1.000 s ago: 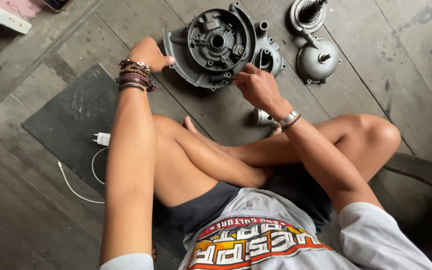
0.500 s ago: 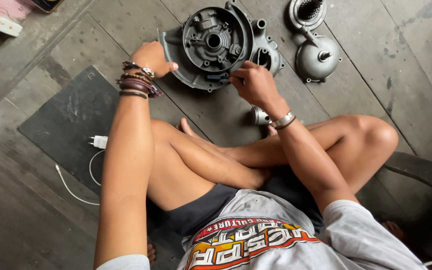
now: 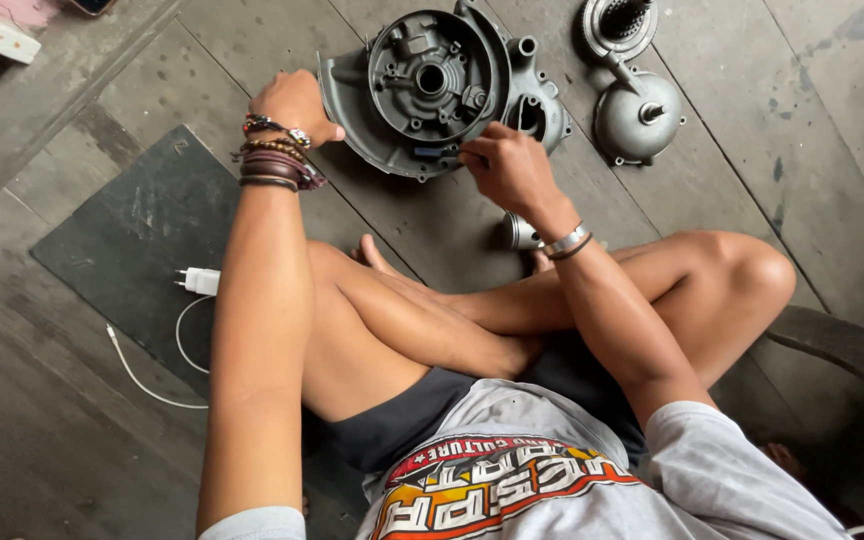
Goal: The person cleans and inspects motorcycle engine components while sitting on the floor.
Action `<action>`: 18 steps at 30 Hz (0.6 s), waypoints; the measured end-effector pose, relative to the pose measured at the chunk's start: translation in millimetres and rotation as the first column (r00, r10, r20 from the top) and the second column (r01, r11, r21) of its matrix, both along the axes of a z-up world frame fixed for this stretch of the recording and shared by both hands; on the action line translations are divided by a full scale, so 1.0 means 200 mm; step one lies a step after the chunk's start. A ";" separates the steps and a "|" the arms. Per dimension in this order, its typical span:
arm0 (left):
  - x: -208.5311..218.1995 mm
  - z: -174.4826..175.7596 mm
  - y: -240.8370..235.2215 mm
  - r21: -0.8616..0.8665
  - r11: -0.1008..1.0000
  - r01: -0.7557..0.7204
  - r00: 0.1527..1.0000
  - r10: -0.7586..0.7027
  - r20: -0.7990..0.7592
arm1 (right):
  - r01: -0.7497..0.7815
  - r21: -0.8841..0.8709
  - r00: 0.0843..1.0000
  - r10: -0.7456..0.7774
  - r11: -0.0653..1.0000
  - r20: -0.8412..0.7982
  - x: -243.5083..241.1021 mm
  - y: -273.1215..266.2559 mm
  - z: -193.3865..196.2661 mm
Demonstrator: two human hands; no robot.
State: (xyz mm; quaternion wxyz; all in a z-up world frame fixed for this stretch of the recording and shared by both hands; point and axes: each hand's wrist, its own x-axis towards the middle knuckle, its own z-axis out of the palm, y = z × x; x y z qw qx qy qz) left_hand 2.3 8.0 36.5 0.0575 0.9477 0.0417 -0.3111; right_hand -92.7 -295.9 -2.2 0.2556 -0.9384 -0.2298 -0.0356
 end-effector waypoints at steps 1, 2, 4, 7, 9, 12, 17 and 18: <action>0.01 0.02 0.00 0.000 1.000 0.002 1.000 -0.002 0.001 | 0.002 0.000 1.000 -0.002 1.000 0.001 -0.01 0.03 -0.02; 0.00 0.03 0.00 -0.058 0.998 -0.030 0.996 0.025 -0.088 | -0.001 -0.005 1.000 0.002 1.000 0.028 -0.02 0.05 -0.05; 0.01 0.01 0.02 -0.113 0.991 -0.067 0.983 0.046 -0.178 | -0.005 -0.010 0.999 0.006 1.000 0.054 -0.03 0.06 -0.06; 0.00 -0.05 0.05 -0.249 0.969 0.010 0.996 -0.030 -0.078 | -0.018 -0.043 1.000 0.017 0.999 -0.019 0.00 0.02 -0.01; 0.00 -0.03 0.04 -0.240 0.971 0.006 0.997 -0.023 -0.068 | -0.077 -0.049 0.988 0.070 0.996 -0.137 0.03 -0.02 0.05; 0.01 -0.06 0.05 -0.233 0.972 -0.020 0.998 0.004 -0.068 | -0.097 -0.007 0.988 0.096 0.995 -0.121 0.04 -0.05 0.08; 0.02 -0.08 0.04 -0.200 0.980 0.010 0.999 -0.019 -0.046 | -0.011 -0.008 1.000 0.011 1.000 -0.010 -0.01 0.05 -0.09; 0.02 -0.08 0.04 -0.190 0.982 0.003 0.999 -0.013 -0.051 | -0.021 -0.001 1.000 0.021 1.000 0.019 -0.02 0.08 -0.13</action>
